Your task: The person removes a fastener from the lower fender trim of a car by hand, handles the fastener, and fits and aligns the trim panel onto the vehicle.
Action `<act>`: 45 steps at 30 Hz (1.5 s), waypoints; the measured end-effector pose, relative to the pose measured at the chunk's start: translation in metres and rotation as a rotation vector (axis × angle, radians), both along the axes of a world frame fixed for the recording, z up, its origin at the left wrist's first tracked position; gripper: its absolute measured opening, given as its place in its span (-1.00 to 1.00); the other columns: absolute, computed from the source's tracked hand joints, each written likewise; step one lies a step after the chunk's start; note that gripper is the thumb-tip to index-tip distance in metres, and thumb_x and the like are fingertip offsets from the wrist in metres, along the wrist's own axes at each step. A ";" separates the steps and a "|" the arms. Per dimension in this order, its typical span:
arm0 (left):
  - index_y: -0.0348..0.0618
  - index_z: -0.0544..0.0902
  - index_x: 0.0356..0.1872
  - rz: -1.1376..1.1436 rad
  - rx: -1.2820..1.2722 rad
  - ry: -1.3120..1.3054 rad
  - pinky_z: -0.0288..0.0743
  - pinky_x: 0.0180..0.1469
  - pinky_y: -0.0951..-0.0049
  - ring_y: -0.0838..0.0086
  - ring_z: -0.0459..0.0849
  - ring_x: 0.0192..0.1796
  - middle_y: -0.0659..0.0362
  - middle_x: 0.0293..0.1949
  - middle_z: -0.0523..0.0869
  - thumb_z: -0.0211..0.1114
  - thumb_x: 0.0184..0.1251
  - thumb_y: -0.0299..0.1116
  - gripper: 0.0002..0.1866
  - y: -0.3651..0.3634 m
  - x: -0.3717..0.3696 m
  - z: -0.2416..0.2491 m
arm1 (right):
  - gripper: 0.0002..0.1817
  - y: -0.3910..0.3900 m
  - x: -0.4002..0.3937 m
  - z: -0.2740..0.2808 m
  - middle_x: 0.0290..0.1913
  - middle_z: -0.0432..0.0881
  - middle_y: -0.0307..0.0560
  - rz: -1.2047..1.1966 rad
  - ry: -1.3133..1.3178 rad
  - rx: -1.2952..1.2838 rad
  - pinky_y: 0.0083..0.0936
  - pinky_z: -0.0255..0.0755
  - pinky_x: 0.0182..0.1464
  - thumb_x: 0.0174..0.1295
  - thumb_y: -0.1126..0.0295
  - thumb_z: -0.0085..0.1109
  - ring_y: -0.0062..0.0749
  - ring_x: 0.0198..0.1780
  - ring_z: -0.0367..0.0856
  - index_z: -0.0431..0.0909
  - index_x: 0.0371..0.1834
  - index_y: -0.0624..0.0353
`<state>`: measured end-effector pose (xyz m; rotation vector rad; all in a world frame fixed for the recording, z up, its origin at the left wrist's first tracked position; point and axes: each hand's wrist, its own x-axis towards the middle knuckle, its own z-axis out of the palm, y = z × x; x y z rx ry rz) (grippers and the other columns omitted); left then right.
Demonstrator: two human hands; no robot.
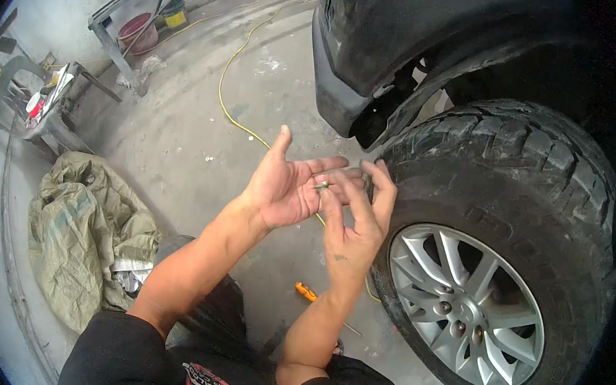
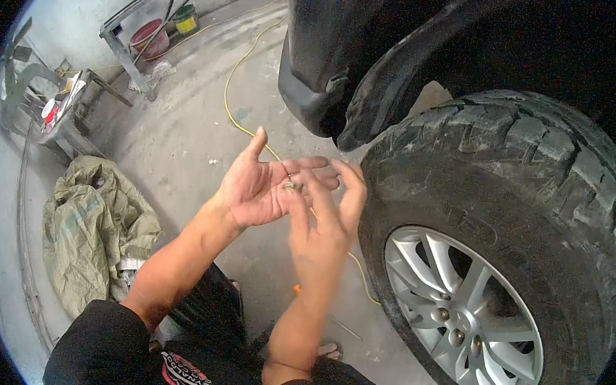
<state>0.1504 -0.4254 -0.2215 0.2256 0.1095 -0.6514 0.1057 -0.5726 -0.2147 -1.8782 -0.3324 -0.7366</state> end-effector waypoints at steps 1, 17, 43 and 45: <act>-0.59 0.04 0.48 -0.042 -0.082 -0.010 0.44 0.39 0.02 -0.13 0.40 0.42 -0.43 0.39 0.31 -0.43 0.42 0.50 0.13 0.001 0.001 0.000 | -0.78 0.001 0.000 -0.001 0.21 0.48 0.09 -0.007 0.002 -0.017 -0.14 0.34 0.31 0.17 0.51 0.34 0.06 0.33 0.44 0.72 -0.10 0.23; -0.51 0.31 0.37 0.006 0.071 -0.075 0.56 0.30 0.12 0.09 0.62 0.24 -0.23 0.29 0.51 -0.21 0.62 0.17 -0.21 0.010 -0.005 0.001 | -0.81 0.022 0.001 -0.006 0.08 0.59 0.08 -0.087 0.025 0.086 -0.26 0.48 0.14 0.24 0.51 0.26 -0.09 0.11 0.60 0.69 -0.09 0.27; -0.13 0.50 -0.32 0.965 0.831 -0.638 0.43 -0.36 0.59 0.65 0.53 -0.43 0.29 -0.44 0.63 0.39 0.41 -0.30 -0.77 -0.041 0.051 -0.007 | -0.78 0.094 0.073 -0.005 -0.10 0.75 0.06 -0.473 -0.210 0.714 -0.42 0.60 -0.10 0.45 0.40 0.13 -0.20 -0.12 0.75 0.64 -0.07 0.36; -0.18 0.52 -0.27 1.030 0.810 -0.597 0.45 -0.28 0.54 0.57 0.55 -0.39 0.25 -0.37 0.64 0.36 0.40 -0.36 -0.81 -0.053 0.043 -0.004 | -0.77 0.090 0.071 0.001 -0.19 0.76 0.01 -0.437 -0.154 0.800 -0.49 0.57 -0.12 0.44 0.38 0.15 -0.29 -0.15 0.74 0.65 -0.11 0.37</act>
